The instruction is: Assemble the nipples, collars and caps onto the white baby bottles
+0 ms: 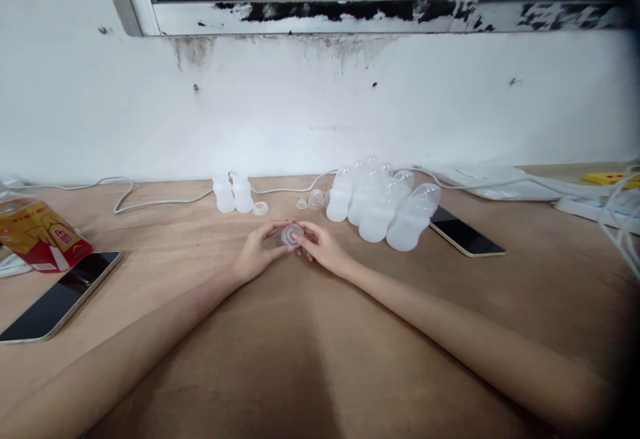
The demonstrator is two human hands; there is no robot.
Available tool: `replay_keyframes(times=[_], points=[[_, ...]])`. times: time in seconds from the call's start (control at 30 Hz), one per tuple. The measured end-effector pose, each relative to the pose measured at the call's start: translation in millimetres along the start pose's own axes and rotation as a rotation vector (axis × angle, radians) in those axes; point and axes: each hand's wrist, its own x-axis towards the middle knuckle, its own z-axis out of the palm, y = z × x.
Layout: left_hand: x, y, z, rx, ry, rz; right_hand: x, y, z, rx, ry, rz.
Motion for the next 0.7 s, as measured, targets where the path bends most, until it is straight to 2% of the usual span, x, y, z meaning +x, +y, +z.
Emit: replay_keyframes(times=[0.07, 0.13, 0.27, 0.33, 0.5, 0.7], points=[[-0.1, -0.5, 0.3, 0.094, 0.028, 0.018, 1.4, 2.4, 0.8, 0.064, -0.021, 0.078], [0.3, -1.3, 0.7, 0.158, 0.053, -0.014, 1.2, 2.9, 0.8, 0.094, 0.016, 0.116], [1.4, -3.2, 1.6, 0.255, 0.117, -0.096, -0.6, 1.6, 0.7, 0.105, 0.033, 0.089], [1.7, -4.3, 2.2, 0.23, 0.13, -0.129, -1.1, 1.5, 1.2, 0.096, 0.03, 0.058], [3.6, -6.6, 4.6, 0.014, 0.072, -0.225, -1.3, -0.3, 2.8, 0.034, 0.054, 0.045], [8.6, -7.6, 7.7, 0.021, 0.13, -0.277, -0.7, -5.5, 3.9, -0.033, 0.046, 0.08]])
